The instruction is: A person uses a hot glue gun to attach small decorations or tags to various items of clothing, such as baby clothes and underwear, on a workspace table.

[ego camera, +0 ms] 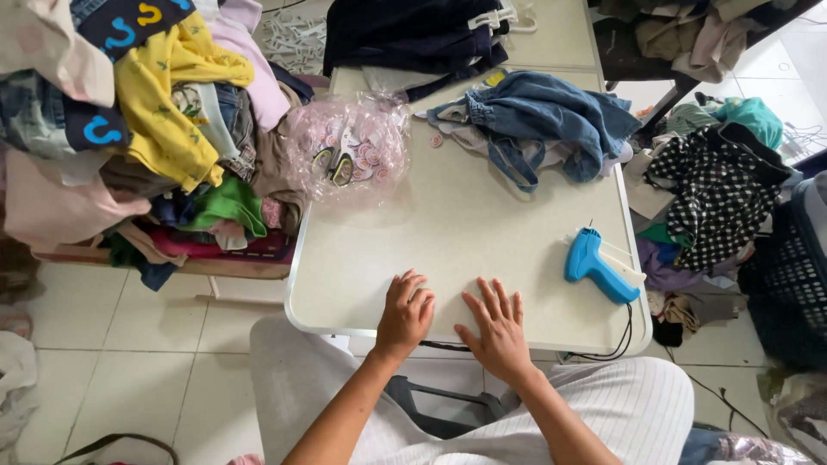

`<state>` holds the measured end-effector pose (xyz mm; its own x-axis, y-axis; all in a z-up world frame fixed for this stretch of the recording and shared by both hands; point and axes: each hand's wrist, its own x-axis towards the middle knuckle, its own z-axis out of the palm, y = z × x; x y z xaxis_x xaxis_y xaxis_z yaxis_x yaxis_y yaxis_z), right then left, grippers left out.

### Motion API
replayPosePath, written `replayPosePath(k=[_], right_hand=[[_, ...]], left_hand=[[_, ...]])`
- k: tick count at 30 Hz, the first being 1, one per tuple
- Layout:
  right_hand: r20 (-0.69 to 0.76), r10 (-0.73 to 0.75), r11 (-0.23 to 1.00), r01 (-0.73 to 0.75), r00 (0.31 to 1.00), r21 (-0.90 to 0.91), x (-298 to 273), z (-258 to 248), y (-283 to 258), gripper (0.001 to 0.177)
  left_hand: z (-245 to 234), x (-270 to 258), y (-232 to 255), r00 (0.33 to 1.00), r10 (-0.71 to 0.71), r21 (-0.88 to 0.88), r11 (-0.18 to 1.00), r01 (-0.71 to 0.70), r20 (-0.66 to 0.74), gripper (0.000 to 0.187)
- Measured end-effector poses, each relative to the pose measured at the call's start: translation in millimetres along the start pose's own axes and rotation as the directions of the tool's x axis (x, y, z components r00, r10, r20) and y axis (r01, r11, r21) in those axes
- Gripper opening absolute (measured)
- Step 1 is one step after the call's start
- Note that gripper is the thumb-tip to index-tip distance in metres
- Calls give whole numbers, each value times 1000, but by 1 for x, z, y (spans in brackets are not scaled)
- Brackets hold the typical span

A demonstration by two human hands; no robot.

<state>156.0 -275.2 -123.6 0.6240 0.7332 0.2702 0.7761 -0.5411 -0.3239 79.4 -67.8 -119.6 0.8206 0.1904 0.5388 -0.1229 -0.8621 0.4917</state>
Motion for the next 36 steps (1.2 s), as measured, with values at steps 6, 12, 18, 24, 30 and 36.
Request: replayPosePath(k=[6,12,18,24,30,36], right_hand=[[82,16,997,-23,997,80,-1,-5,8,56],[64,28,998,-31,998,54,-2,1,7,54],[130,154,988,-155,980,-2,4,-12,-11,53],[45,83,996,-82,996,-35,5,-8,-7,49],[49,103,992,-99,993,-78,5,-4,-5,49],[31,130,987,-127,991,-95,5,-2,-7,46]], left_hand=[[-3,1,1,999,22,-28,999,-23,-44,12],[-5,7,-14,962,-271,-347,907,240,-41,23],[-70,117,-64,937,-213,-115,975,188,-277,13],[-96,148,-65,924,-320,-163,943,290,-208,12],[-168,166,-83,881,-47,327,918,224,-470,42],[-304,214,-107,681,79,487,758,434,-728,26]])
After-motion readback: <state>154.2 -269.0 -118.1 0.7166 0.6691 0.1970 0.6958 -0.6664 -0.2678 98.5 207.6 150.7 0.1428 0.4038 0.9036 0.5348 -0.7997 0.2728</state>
